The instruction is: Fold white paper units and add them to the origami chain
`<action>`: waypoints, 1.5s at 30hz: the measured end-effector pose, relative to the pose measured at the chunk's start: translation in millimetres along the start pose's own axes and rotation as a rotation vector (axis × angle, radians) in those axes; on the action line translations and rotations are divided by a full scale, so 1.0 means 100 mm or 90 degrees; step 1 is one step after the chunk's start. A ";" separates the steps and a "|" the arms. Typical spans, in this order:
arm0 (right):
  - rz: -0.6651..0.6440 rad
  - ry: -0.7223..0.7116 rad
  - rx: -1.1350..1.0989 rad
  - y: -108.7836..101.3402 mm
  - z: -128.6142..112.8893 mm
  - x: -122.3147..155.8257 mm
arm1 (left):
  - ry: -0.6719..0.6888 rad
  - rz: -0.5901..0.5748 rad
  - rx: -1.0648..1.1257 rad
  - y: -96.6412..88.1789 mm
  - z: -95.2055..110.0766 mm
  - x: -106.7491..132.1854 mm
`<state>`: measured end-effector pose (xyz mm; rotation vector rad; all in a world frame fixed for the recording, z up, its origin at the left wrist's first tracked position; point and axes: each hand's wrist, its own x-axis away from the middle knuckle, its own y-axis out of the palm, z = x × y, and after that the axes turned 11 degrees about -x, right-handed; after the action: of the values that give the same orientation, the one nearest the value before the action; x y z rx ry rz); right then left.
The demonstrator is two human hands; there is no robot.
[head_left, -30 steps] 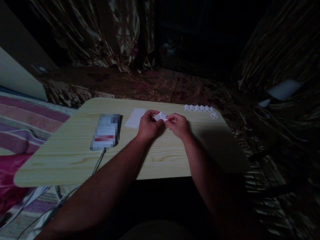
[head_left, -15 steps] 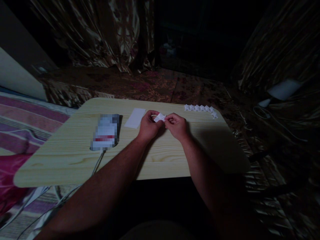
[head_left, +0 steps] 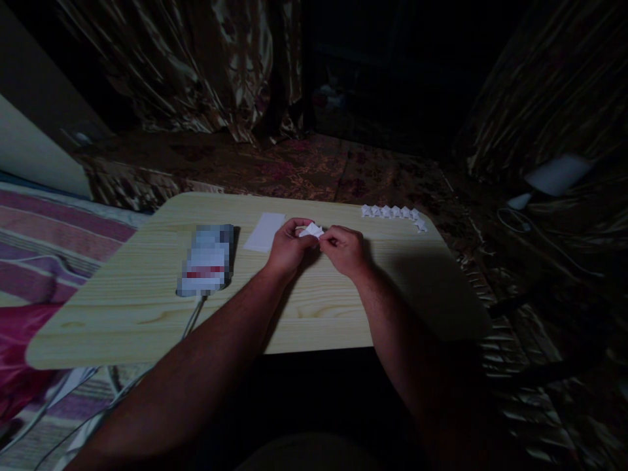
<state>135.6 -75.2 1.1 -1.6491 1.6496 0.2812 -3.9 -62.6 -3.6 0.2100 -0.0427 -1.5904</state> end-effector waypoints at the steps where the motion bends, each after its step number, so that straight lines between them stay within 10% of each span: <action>1: -0.001 -0.004 0.002 -0.01 0.00 0.00 | -0.005 -0.006 0.002 0.00 0.01 0.00; 45: -0.114 -0.047 0.036 -0.10 -0.02 -0.04 | -0.097 -0.034 0.004 -0.05 0.08 -0.02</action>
<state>143.8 -75.3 8.9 -1.7104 1.4318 0.2012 -10.3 -61.2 3.4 0.0963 -0.1614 -1.6580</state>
